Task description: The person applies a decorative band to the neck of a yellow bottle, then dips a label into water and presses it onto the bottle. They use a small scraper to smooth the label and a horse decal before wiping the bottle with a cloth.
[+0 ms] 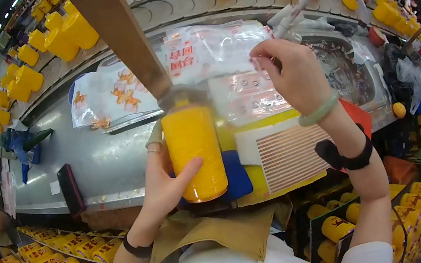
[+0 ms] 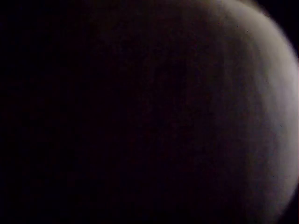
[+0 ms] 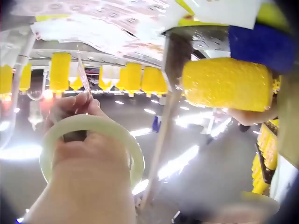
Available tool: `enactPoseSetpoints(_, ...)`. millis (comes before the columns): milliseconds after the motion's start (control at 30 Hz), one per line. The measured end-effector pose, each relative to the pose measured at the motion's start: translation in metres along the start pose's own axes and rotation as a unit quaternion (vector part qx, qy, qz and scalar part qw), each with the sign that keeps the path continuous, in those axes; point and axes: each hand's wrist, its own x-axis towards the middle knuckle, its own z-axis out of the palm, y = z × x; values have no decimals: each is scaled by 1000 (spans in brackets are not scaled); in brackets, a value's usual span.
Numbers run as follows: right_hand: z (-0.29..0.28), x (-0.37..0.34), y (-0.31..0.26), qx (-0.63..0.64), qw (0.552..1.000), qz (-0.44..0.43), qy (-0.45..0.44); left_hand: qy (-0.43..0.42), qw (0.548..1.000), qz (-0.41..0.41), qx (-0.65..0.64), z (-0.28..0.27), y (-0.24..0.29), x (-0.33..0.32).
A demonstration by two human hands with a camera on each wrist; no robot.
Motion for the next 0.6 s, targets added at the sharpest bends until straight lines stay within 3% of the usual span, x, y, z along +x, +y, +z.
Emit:
enactPoseSetpoints(133,-15,-6,-52,81,993,-64,-66,19,996,18,88,5,10,-5)
enactPoseSetpoints(200,-27,-2,-77,146,973,-88,-153,20,994,24,105,4,11,-4)
enactPoseSetpoints(267,-25,3,-84,164,963,-113,-183,53,992,21,-112,-3,6,0)
enactPoseSetpoints(367,0,9,-84,212,939,-145,-231,16,987,-41,-152,-12,6,-3)
enactPoseSetpoints(433,21,10,-85,180,944,-97,-259,28,990,-25,-134,-9,5,-3)
enactPoseSetpoints(500,42,8,-76,192,942,-97,-257,50,994,7,-98,-4,4,-2)
enactPoseSetpoints(600,59,7,-69,104,982,-115,-105,15,996,19,-88,0,1,-1)
